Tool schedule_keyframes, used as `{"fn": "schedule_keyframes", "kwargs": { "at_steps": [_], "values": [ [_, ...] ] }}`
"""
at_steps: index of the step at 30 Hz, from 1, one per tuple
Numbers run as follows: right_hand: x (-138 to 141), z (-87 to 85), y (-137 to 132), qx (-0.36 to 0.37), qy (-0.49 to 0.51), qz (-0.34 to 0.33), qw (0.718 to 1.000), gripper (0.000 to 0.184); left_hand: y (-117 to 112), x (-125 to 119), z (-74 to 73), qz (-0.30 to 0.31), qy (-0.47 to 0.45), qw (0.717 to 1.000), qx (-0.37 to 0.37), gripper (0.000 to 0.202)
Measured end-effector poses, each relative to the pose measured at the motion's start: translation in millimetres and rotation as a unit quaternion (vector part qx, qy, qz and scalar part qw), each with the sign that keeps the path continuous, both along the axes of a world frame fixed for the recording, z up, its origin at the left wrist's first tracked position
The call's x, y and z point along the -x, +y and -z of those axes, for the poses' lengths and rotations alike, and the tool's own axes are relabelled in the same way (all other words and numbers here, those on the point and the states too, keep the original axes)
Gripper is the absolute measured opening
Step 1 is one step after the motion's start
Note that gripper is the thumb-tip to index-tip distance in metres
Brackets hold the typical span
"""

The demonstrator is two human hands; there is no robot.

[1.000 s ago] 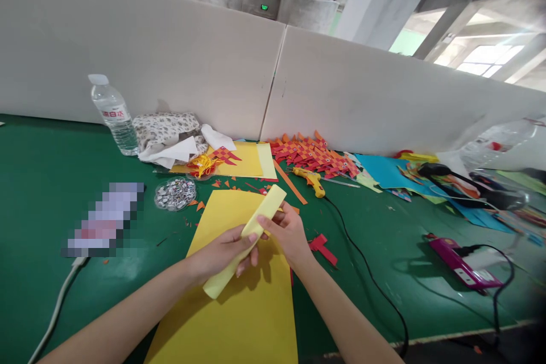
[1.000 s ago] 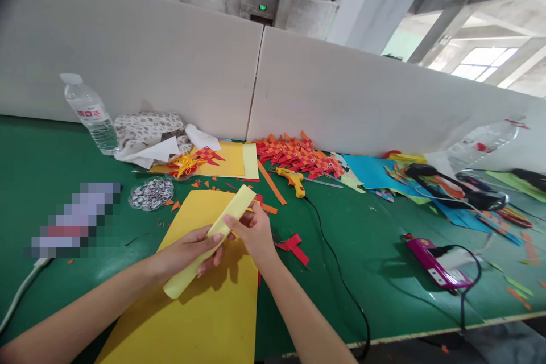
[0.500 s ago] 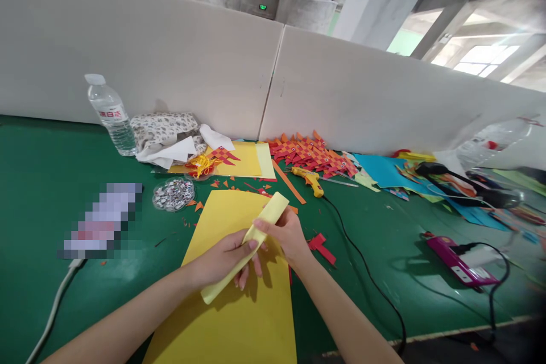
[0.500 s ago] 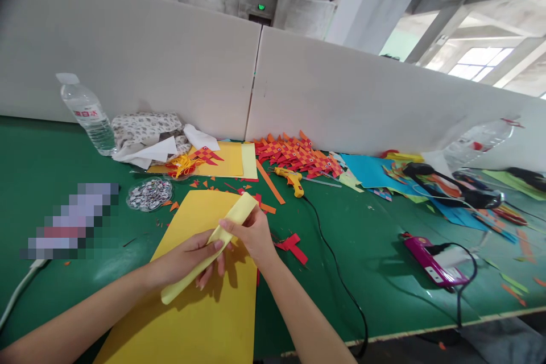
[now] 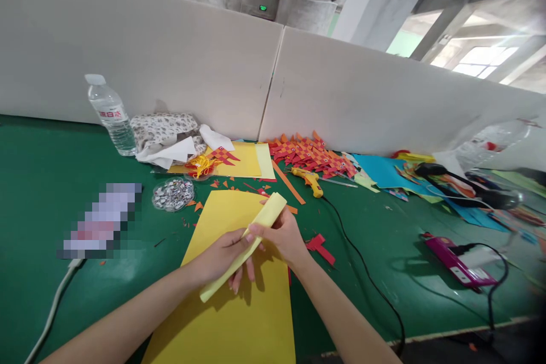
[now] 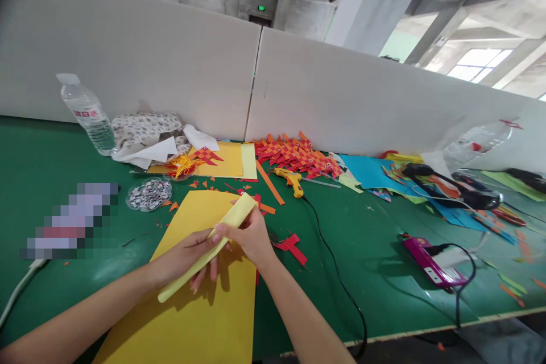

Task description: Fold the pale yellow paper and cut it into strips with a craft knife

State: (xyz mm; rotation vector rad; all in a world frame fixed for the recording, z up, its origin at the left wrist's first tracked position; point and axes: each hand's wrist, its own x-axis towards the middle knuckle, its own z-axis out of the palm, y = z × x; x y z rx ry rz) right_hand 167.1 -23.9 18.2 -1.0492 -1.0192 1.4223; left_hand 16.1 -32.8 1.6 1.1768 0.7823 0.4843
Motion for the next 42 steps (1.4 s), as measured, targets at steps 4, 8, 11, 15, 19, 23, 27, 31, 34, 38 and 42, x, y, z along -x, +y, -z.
{"fn": "schedule_keyframes", "kwargs": {
  "at_steps": [4, 8, 11, 15, 19, 23, 27, 31, 34, 38, 42],
  "values": [
    [-1, 0.2, -2, -0.012, -0.011, -0.005, 1.0, 0.058, 3, 0, 4.2, 0.008, -0.009, 1.0, 0.022, 0.048],
    [-3, 4.2, -2, -0.022, -0.028, 0.005, 0.999, 0.055, 6, 2, 8.7, 0.021, -0.019, 0.999, 0.033, 0.046],
    [-4, 7.3, 1, -0.016, -0.023, 0.017, 0.999, 0.059, 6, 2, 8.8, 0.017, -0.013, 0.999, 0.045, 0.044],
    [-5, 5.9, 6, -0.011, 0.008, 0.078, 0.997, 0.049, 4, 1, 7.3, 0.008, 0.0, 0.999, 0.049, 0.042],
    [-9, 1.4, 8, -0.024, 0.016, 0.119, 0.993, 0.038, 2, 1, 6.7, 0.007, -0.001, 0.999, 0.05, 0.042],
    [-11, 1.1, 8, -0.034, 0.007, 0.113, 0.993, 0.037, 1, 0, 4.8, -0.01, -0.009, 0.998, 0.06, 0.043],
    [-12, 2.8, 8, -0.034, 0.01, 0.102, 0.994, 0.038, 1, 0, 2.6, -0.014, -0.031, 0.998, 0.055, 0.046],
    [-12, 3.5, 9, -0.032, 0.005, 0.104, 0.994, 0.039, 0, 0, 1.6, -0.01, -0.039, 0.997, 0.06, 0.048],
    [-12, 3.6, 9, -0.035, 0.001, 0.104, 0.994, 0.04, 0, 0, 2.6, -0.012, -0.041, 0.997, 0.064, 0.049],
    [-12, 2.1, 8, -0.045, -0.012, 0.102, 0.994, 0.039, 3, 0, 5.9, -0.022, -0.04, 0.997, 0.062, 0.047],
    [-10, -1.5, 6, -0.05, -0.016, 0.1, 0.994, 0.039, 5, 1, 6.9, -0.033, -0.037, 0.997, 0.06, 0.045]
  ]
}}
